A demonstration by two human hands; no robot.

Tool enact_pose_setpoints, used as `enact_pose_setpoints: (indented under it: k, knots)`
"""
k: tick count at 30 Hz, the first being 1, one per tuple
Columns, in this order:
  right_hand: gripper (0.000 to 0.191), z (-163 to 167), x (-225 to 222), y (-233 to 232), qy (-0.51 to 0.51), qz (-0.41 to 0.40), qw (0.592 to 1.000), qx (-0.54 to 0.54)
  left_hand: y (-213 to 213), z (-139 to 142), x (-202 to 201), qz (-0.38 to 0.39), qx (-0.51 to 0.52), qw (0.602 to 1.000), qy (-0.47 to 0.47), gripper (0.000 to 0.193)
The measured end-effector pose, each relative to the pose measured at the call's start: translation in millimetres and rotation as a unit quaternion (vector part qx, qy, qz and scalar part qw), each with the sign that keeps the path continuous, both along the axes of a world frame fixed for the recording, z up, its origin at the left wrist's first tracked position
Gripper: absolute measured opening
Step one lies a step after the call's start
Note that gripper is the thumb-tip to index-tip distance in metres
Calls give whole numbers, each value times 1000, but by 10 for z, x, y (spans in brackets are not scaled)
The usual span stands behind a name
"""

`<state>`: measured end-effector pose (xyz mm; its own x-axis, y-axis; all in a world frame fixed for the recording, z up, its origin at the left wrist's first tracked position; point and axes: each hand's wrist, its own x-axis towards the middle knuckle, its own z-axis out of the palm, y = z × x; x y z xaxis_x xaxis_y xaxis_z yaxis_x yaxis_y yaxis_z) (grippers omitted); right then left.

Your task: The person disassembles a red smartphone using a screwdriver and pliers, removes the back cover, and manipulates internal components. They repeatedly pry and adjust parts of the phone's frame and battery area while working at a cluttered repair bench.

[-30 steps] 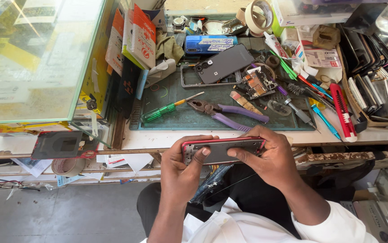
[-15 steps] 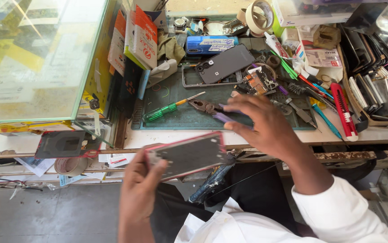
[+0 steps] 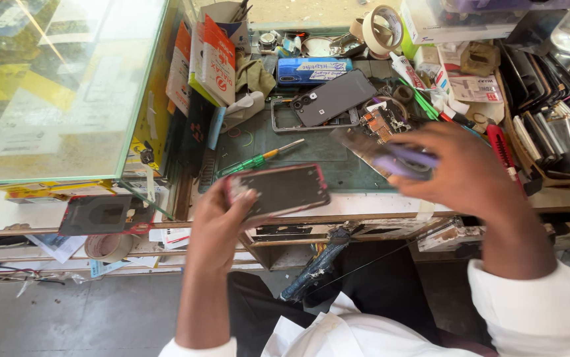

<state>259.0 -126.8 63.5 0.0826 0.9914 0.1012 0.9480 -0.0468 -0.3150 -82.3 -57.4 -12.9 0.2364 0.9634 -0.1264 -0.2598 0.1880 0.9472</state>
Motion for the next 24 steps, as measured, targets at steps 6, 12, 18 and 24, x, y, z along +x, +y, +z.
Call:
enact_pose_setpoints:
  k: [6, 12, 18, 24]
  knots:
    - [66, -122, 255, -411, 78, -77, 983, 150, 395, -31, 547, -24, 53, 996, 70, 44]
    - [59, -384, 298, -572, 165, -25, 967, 193, 406, 144, 576, 63, 250, 857, 447, 48]
    - [60, -548, 241, -570, 218, 2, 956, 195, 363, 263, 583, 64, 304, 792, 526, 41]
    - [60, -616, 227, -600, 231, 8, 953, 196, 477, 274, 519, 67, 347, 752, 556, 28]
